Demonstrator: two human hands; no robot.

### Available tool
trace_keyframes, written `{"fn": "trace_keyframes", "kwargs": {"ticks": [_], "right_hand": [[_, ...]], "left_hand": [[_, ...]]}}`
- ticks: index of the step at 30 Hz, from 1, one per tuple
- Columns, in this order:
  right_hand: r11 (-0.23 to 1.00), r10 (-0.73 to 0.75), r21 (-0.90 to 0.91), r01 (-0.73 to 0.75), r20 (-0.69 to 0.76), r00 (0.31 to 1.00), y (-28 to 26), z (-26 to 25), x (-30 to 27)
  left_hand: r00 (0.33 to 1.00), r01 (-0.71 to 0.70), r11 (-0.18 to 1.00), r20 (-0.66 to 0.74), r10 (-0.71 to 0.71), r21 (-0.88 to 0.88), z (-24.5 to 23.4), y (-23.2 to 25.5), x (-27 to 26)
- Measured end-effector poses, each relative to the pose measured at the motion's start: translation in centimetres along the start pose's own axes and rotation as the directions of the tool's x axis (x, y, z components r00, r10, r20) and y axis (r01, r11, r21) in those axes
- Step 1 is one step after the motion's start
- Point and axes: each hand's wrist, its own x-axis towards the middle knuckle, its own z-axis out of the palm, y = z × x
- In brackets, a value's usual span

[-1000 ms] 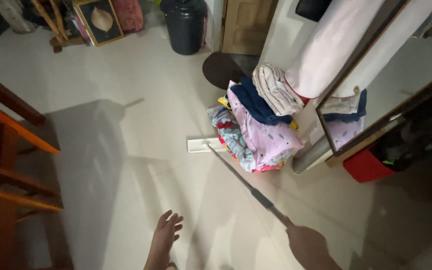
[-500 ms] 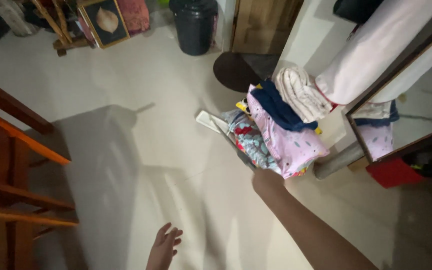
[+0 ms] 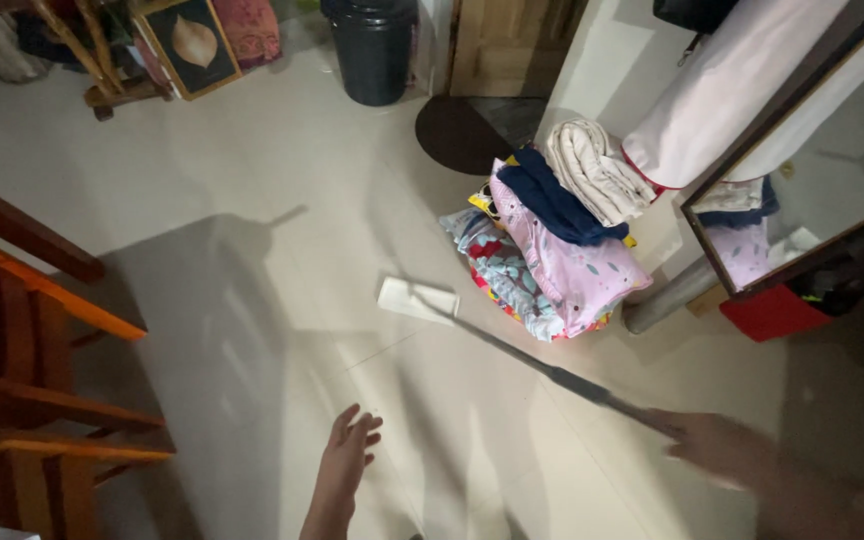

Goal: Mopping the floor around a dining table and into a kitchen area.

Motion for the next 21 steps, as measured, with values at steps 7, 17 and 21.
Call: {"fn": "trace_keyframes", "kwargs": {"ticks": [7,17,21], "right_hand": [[0.888,0.235,-0.409,-0.208,0.017,0.972,-3.0,-6.1,-5.3],[0.773,-0.149,-0.634,0.027,-0.14,0.979,-5.1,-10.8,8.2],[0.819,-0.237,-0.568,0.079,-0.209,0.949,-2.0,-8.5,20.5]], "left_hand": [[1.0,-0.015,0.997,-0.02,0.014,-0.074,0.4,0.2,0.1],[0.979,0.114,0.985,-0.154,-0.134,-0.128,1.9,1.3,0.9],[0.96,0.152,0.98,-0.217,-0.176,-0.126,4.3,3.5,1.4]]}}
